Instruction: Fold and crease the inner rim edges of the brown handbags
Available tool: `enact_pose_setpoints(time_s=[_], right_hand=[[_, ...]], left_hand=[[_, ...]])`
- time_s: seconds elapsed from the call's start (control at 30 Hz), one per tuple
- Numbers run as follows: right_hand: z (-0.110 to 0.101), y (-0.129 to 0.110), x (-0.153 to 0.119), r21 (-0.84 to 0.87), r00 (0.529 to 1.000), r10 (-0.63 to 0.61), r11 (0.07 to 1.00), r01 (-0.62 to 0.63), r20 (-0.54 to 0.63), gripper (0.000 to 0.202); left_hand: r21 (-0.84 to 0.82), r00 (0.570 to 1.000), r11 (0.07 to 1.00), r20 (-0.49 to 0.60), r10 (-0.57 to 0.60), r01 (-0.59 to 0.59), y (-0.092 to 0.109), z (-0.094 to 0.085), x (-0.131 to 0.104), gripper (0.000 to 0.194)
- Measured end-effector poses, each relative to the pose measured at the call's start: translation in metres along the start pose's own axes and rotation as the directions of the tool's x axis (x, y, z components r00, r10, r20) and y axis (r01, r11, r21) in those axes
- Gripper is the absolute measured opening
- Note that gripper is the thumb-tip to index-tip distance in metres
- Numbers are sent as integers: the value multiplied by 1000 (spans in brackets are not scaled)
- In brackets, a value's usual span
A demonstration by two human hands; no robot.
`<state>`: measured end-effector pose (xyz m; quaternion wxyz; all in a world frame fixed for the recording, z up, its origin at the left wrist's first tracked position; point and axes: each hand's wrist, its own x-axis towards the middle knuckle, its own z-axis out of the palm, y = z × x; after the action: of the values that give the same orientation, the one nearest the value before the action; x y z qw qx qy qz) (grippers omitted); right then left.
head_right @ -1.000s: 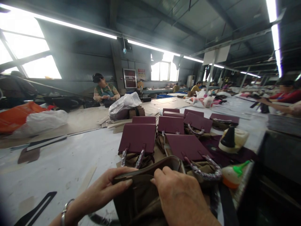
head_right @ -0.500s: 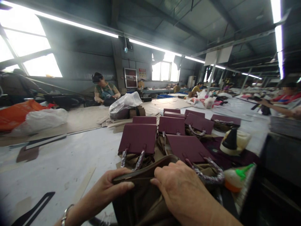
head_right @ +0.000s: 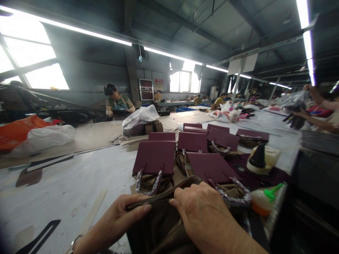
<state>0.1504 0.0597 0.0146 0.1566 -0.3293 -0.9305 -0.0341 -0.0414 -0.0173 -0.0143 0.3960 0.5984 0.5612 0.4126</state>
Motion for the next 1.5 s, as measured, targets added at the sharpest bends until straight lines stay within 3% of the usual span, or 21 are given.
enact_pose_setpoints(time_s=[0.7, 0.87, 0.93, 1.0, 1.17, 1.33, 1.5], right_hand=[[-3, -3, -2, -58, 999, 28, 998, -29, -26, 19], [1, 1, -6, -48, 994, -59, 997, 55, -95, 19], [2, 2, -8, -38, 985, -115, 993, 111, -129, 19], [1, 2, -11, -8, 969, -190, 981, 191, -159, 19], [-8, -3, -21, 10, 906, -370, 925, 380, -205, 25], [-14, -6, -26, -13, 875, -428, 900, 436, -226, 29], [-15, -2, -27, -28, 876, -380, 920, 390, -297, 32]], left_hand=[[174, 999, 984, -19, 44, -40, 1, 3, -1, 33], [148, 998, 988, -35, 45, -39, -2, 3, -1, 27], [80, 998, 996, -42, 51, -47, -5, 2, -1, 34], [56, 996, 996, -54, 69, -66, -8, 2, -1, 38], [87, 994, 992, -57, 98, -93, -7, 1, 0, 23], [75, 995, 992, -14, 101, -100, -2, 4, 0, 21], [168, 992, 978, 26, 124, -126, 4, 7, -2, 21]])
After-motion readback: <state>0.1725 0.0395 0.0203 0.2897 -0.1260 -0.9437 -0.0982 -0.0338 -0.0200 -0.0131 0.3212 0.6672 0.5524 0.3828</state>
